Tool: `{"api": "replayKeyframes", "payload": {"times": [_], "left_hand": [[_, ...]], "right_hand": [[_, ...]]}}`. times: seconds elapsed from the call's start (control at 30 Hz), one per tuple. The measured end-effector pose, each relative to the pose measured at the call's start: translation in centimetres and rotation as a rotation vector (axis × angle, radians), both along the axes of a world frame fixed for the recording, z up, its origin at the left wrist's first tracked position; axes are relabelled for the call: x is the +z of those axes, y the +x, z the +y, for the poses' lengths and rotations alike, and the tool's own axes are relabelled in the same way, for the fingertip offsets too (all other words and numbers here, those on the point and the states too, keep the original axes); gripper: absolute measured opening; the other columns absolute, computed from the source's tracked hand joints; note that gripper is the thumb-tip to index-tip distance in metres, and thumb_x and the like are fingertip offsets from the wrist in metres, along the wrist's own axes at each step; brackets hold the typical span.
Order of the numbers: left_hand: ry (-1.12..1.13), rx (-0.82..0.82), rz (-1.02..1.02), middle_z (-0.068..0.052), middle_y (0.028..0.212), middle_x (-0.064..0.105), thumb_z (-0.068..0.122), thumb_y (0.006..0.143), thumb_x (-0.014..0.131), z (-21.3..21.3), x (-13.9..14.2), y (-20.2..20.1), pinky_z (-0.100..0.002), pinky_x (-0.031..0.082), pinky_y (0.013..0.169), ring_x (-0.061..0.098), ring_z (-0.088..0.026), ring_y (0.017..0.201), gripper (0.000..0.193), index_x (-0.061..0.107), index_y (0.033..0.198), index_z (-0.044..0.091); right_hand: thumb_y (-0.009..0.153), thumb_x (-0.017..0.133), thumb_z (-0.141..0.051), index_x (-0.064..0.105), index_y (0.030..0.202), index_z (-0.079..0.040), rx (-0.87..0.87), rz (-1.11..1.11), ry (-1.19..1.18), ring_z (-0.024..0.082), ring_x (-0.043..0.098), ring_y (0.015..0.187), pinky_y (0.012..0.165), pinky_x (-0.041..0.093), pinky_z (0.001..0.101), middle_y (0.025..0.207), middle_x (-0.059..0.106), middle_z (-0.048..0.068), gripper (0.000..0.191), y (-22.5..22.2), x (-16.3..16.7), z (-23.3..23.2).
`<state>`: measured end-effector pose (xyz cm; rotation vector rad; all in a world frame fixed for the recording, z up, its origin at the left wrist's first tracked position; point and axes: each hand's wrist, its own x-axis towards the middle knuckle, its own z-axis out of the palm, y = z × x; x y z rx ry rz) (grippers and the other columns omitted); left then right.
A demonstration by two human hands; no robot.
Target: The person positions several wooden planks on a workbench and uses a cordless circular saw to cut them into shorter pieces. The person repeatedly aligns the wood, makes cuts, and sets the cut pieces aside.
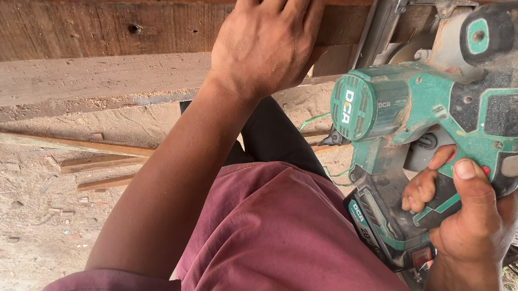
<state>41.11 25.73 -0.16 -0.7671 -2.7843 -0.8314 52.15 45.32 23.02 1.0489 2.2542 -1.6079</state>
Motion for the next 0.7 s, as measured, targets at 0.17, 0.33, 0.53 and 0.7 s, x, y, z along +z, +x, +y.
{"api": "replayKeyframes", "payload": {"times": [0.17,0.33,0.53,0.7], "left_hand": [[-0.004,-0.010,0.000,-0.006,0.110,0.057,0.055,0.090,0.075,-0.18,0.18,0.19,-0.038,0.046,0.085,0.052,-0.023,0.108,0.059,0.071,0.121,0.005],[0.038,-0.020,-0.021,-0.006,0.112,0.057,0.052,0.090,0.076,-0.34,0.30,0.34,-0.038,0.046,0.085,0.052,-0.023,0.109,0.056,0.071,0.120,0.005],[0.031,-0.016,-0.018,-0.006,0.112,0.057,0.050,0.087,0.076,-0.25,0.29,0.56,-0.038,0.046,0.086,0.053,-0.023,0.109,0.055,0.070,0.119,0.005],[0.059,-0.015,-0.043,-0.007,0.110,0.057,0.050,0.088,0.076,-0.15,0.23,0.87,-0.039,0.046,0.086,0.053,-0.024,0.108,0.055,0.070,0.119,0.005]], "right_hand": [[0.100,0.059,-0.017,0.057,0.104,0.007,-0.009,-0.017,-0.006,0.023,0.053,0.056,0.058,0.050,0.0419,0.067,0.051,0.015,0.025,-0.11,0.01,-0.03],[0.098,0.060,-0.018,0.058,0.105,0.007,-0.036,-0.025,0.003,0.023,0.053,0.057,0.058,0.050,0.0423,0.067,0.051,0.015,0.026,-0.22,0.10,-0.31],[0.099,0.060,-0.018,0.057,0.106,0.007,-0.052,-0.046,0.033,0.023,0.054,0.058,0.059,0.051,0.0430,0.067,0.051,0.014,0.026,-0.38,0.08,-0.51],[0.099,0.059,-0.018,0.057,0.106,0.007,-0.039,-0.039,0.020,0.023,0.054,0.057,0.059,0.051,0.0428,0.067,0.052,0.014,0.025,-0.47,0.10,-0.50]]}}
